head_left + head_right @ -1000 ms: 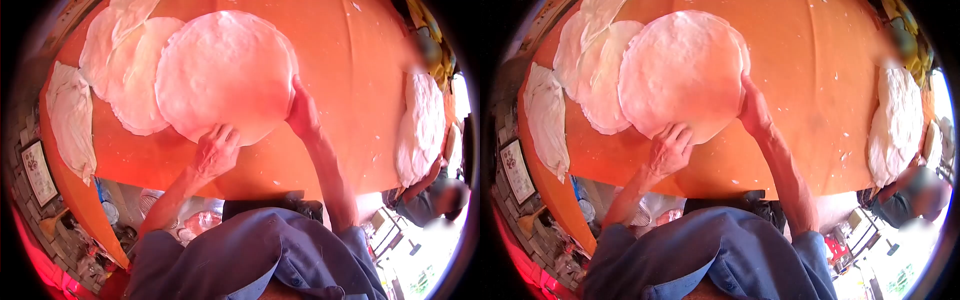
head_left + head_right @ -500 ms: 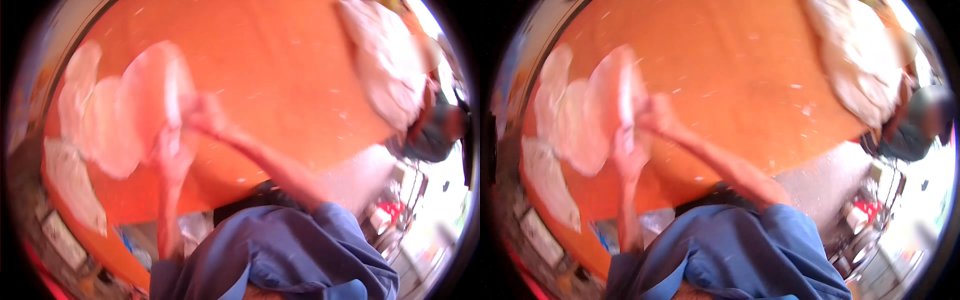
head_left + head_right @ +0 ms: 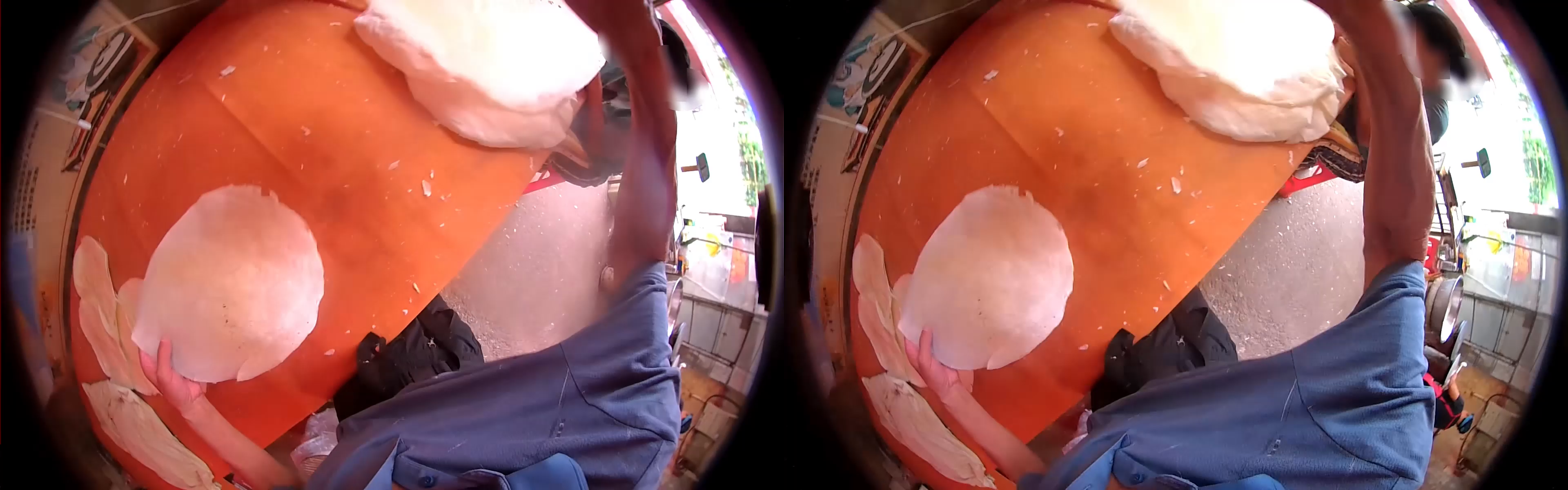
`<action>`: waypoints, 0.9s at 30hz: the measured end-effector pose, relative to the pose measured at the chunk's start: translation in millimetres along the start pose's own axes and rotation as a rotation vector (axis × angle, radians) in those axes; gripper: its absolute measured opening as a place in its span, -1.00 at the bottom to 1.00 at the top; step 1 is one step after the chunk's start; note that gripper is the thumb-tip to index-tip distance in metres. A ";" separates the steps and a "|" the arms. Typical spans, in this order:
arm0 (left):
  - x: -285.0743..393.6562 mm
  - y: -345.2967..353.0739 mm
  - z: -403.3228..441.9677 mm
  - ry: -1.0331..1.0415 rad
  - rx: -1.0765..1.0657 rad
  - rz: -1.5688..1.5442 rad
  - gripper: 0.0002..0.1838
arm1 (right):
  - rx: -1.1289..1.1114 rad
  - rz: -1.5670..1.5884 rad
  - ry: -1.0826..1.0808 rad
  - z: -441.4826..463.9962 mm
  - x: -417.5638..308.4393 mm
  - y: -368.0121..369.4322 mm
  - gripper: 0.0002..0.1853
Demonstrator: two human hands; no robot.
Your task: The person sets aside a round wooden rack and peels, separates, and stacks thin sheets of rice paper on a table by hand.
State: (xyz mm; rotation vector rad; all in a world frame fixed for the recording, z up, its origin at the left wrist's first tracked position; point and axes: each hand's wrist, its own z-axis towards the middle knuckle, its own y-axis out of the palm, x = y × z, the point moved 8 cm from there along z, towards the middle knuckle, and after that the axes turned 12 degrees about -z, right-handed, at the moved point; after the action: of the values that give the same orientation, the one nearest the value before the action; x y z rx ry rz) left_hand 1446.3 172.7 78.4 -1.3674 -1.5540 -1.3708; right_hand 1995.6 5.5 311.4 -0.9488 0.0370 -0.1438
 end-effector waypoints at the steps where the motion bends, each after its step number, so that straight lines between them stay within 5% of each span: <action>1: 4.4 38.2 -6.9 0.008 -0.018 -0.001 -0.44 | 0.066 -0.250 -0.101 -1.9 -6.7 -17.2 -0.67; 3: 17.3 120.3 -21.2 0.092 -0.064 0.063 -0.48 | -0.172 -0.810 -0.031 -21.6 -4.1 16.4 -0.67; 7: 19.3 222.2 5.8 0.095 -0.356 0.251 -0.52 | -0.489 -0.613 -0.002 -136.8 45.1 150.2 -0.48; 9: 35.2 309.8 -8.5 0.265 -0.505 0.283 -0.56 | -0.690 -0.448 0.055 -206.3 39.6 205.9 -0.34; 11: 51.5 389.0 -24.5 0.413 -0.543 0.337 -0.60 | -0.674 -0.251 0.121 -244.0 -4.3 219.2 -0.19; 12: 52.4 419.5 -15.4 0.362 -0.627 0.223 -0.62 | -0.528 -0.118 0.196 -253.4 -27.3 217.9 -0.16; 14: 57.6 478.4 -2.3 0.264 -0.760 -0.045 -0.67 | -0.539 -0.024 0.242 -289.9 -61.0 234.4 -0.18; 15: 59.5 503.9 -1.7 0.218 -0.805 -0.199 -0.70 | -0.586 0.261 0.356 -297.5 -70.6 238.3 -0.28; 18: 51.0 557.8 3.5 0.340 -1.031 -0.368 -0.70 | -0.530 0.109 0.396 -302.7 -90.7 213.9 -0.29; 19: 20.0 551.1 73.7 0.190 -0.742 -0.136 -0.71 | -0.493 0.127 0.420 -305.8 -91.2 213.8 -0.28; 20: -16.7 549.6 106.0 0.117 -0.641 -0.109 -0.92 | -0.461 0.149 0.442 -307.8 -91.5 213.9 -0.27; 21: -53.9 550.5 122.0 -0.028 -0.850 -0.158 -0.94 | -0.464 0.159 0.436 -308.4 -93.2 215.3 -0.27; 22: -78.3 539.5 91.9 -0.113 -0.821 -0.163 -0.96 | -0.453 0.163 0.442 -308.9 -92.0 215.8 -0.25; 25: -132.5 447.0 65.0 -0.090 -0.727 0.023 -0.59 | -0.472 0.187 0.422 -305.1 -91.1 214.3 -0.26; 27: -159.9 359.5 53.7 -0.080 -0.620 0.161 -0.60 | -0.503 0.108 0.426 -303.9 -94.0 216.7 -0.30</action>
State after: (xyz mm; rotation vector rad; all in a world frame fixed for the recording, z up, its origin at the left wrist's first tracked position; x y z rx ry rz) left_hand 1838.0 147.3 18.2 -1.8804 -1.0648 -1.7931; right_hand 1896.9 -102.3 -44.7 -1.4005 0.5376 -0.2411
